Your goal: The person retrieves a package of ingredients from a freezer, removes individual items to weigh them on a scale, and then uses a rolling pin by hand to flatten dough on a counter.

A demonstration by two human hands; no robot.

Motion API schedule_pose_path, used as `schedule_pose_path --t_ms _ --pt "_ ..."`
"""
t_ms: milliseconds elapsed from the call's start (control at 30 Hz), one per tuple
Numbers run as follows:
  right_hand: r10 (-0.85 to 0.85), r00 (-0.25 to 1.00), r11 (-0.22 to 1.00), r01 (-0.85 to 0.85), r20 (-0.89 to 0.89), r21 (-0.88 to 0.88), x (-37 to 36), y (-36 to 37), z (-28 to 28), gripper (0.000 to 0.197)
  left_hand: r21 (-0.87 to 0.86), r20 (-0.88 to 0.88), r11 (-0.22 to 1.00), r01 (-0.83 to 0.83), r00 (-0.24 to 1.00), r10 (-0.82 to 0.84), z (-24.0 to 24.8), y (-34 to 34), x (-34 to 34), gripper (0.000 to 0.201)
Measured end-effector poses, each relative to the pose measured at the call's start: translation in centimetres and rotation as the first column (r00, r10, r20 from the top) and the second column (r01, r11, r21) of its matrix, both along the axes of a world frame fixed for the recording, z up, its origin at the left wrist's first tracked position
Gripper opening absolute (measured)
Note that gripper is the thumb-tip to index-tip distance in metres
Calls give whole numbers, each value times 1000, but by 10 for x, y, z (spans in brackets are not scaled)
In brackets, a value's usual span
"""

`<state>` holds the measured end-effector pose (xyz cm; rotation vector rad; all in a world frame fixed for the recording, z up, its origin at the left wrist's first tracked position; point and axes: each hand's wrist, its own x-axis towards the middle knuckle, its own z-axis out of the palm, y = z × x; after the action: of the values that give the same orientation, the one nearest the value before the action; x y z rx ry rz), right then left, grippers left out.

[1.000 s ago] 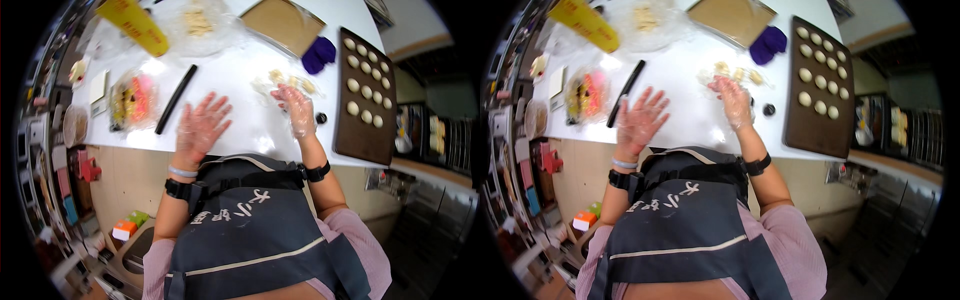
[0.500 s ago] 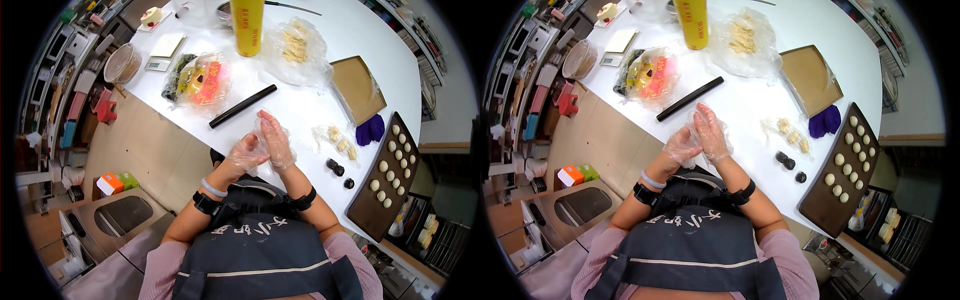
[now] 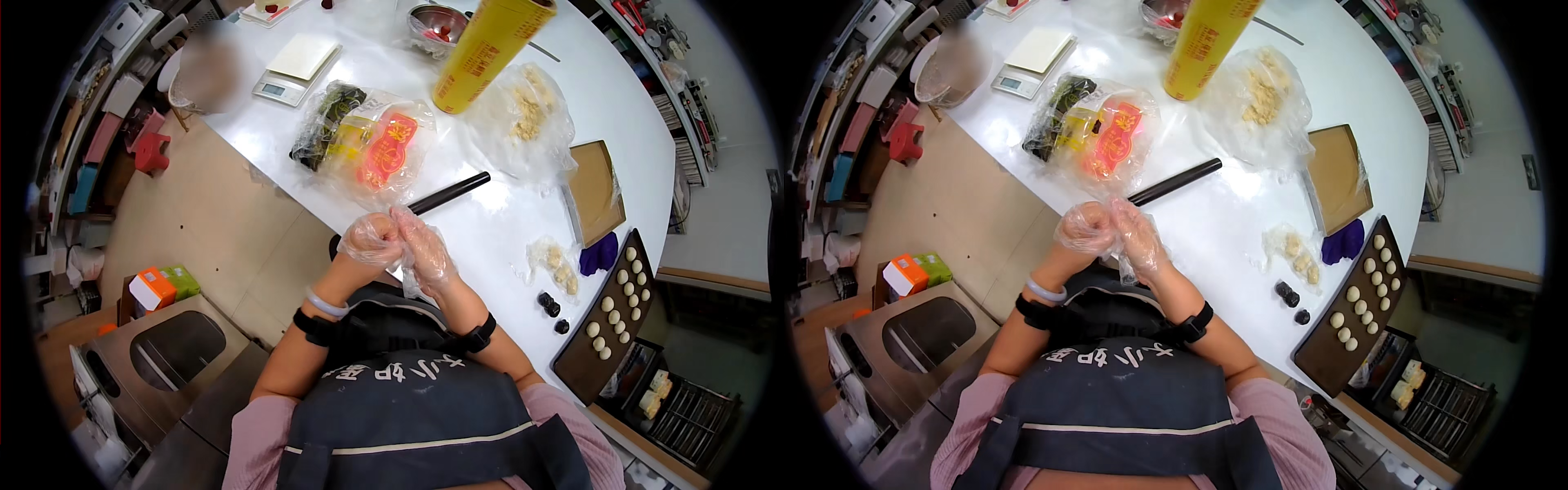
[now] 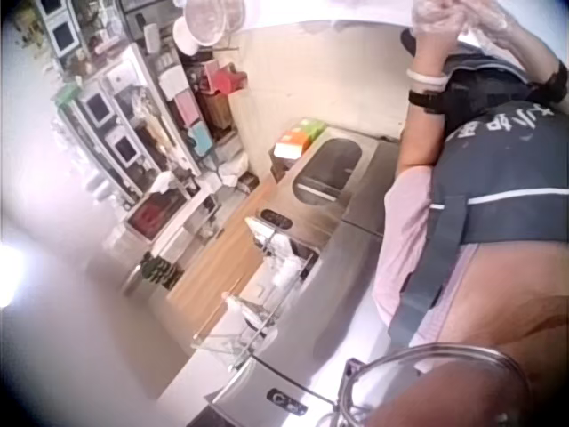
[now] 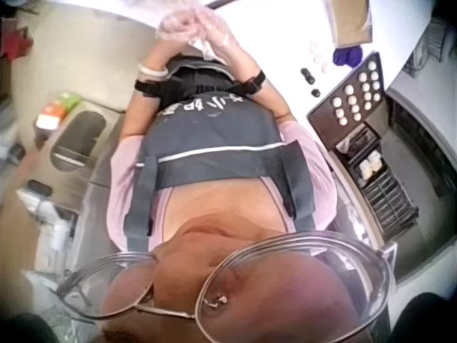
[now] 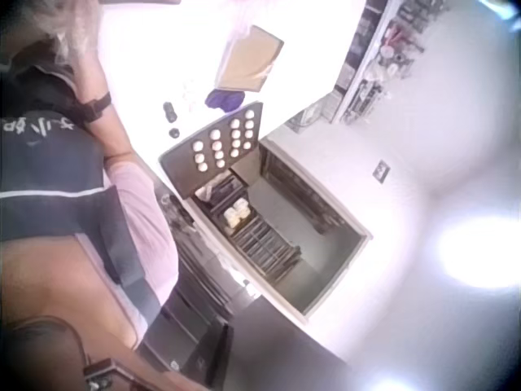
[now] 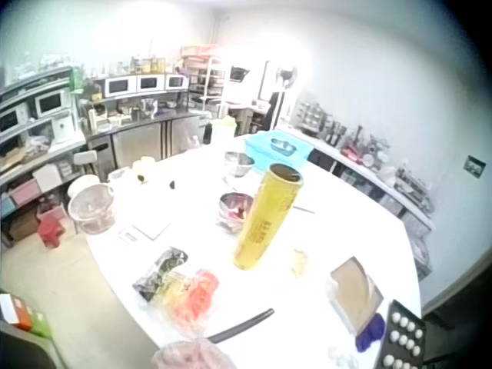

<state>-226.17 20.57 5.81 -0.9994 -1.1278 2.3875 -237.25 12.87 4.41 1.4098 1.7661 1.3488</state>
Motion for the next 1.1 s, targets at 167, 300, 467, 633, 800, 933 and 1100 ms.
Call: schedule_pose_path --t_ms 167,300,467,633,800,933,1100 --pt "-107 981 990 119 159 -71 -50 13 -1 61 97 324 977 189 922 -210 19 3 -30 19" --pt "-102 992 984 112 71 -141 -84 13 -16 54 92 249 953 289 920 -303 -2 5 -70 14" --pt "-134 987 991 136 92 -17 -112 -9 -22 44 46 -25 998 -53 998 54 -16 9 -110 15" --pt "156 883 652 -428 442 626 -106 -21 8 45 53 238 936 -347 915 326 -43 12 -120 13" --pt "34 968 416 -241 250 877 -110 -48 35 45 -4 644 963 -270 736 209 -22 8 -124 25" --pt "-207 962 348 -100 180 932 -95 -53 12 25 -3 807 986 -167 582 101 12 -10 -99 35" --pt "-168 982 966 182 -87 181 -87 -75 15 16 -122 926 992 9 360 111 33 -60 -92 40"
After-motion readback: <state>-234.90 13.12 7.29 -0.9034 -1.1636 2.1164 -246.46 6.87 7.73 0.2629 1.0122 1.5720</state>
